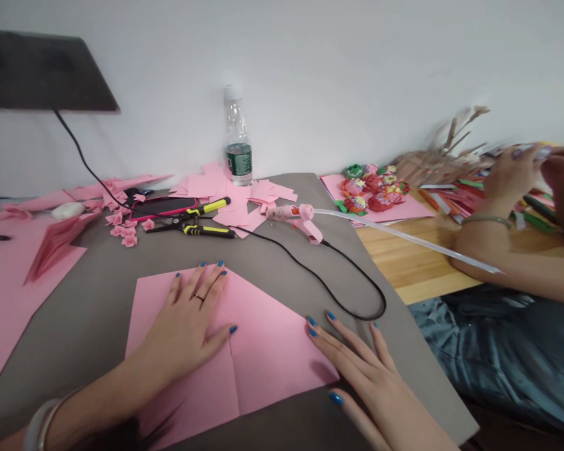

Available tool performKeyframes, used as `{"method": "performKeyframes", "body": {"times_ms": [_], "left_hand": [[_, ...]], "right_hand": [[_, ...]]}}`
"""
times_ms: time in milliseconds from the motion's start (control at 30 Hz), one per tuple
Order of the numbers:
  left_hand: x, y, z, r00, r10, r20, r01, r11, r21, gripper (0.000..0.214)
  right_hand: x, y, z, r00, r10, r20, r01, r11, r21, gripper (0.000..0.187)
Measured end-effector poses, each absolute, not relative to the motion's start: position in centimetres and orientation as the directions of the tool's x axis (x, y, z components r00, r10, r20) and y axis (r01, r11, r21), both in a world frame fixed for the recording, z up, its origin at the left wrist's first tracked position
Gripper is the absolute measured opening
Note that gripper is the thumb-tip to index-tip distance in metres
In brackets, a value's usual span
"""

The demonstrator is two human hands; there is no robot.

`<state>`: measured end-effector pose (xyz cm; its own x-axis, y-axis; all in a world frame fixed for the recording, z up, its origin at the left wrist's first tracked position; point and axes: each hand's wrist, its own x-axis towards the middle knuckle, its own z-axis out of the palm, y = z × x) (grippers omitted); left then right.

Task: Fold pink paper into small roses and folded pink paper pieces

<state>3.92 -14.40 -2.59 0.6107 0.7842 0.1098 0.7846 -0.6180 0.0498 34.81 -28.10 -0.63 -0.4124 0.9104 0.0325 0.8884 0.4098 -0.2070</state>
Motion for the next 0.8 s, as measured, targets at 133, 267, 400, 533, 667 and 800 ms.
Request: {"method": "performKeyframes", "body": {"times_ms": [133, 267, 400, 533, 667, 800], "left_hand": [[4.1, -14.5, -2.4, 0.629, 0.770, 0.103, 0.770, -0.636, 0.051, 0.069], [4.8, -14.8, -2.2, 0.626, 0.776, 0.083, 0.775, -0.630, 0.046, 0.073], [5.3, -15.0, -2.2, 0.609, 0.791, 0.058, 0.790, -0.612, 0.047, 0.079], [5.2, -15.0, -2.5, 0.610, 0.791, 0.053, 0.788, -0.612, 0.063, 0.079], [5.0, -15.3, -3.3, 0.614, 0.785, 0.088, 0.780, -0.620, 0.090, 0.083], [4.5, -15.1, -3.8, 0.609, 0.782, 0.133, 0.773, -0.623, 0.123, 0.085]], "right_hand": [[35.4, -29.1, -0.7, -0.379, 0.922, 0.084, 0.910, 0.388, -0.149, 0.061], [34.9, -28.4, -0.4, -0.331, 0.927, 0.177, 0.918, 0.360, -0.167, 0.042], [33.1, -26.0, 0.4, -0.217, 0.930, 0.296, 0.931, 0.288, -0.224, 0.026], [30.2, -22.5, 1.4, -0.102, 0.922, 0.374, 0.940, 0.213, -0.267, 0.016], [26.7, -19.4, 0.6, -0.295, 0.890, 0.348, 0.882, 0.393, -0.260, 0.034], [24.6, -18.1, -2.3, -0.468, 0.864, 0.185, 0.868, 0.489, -0.084, 0.056]]}}
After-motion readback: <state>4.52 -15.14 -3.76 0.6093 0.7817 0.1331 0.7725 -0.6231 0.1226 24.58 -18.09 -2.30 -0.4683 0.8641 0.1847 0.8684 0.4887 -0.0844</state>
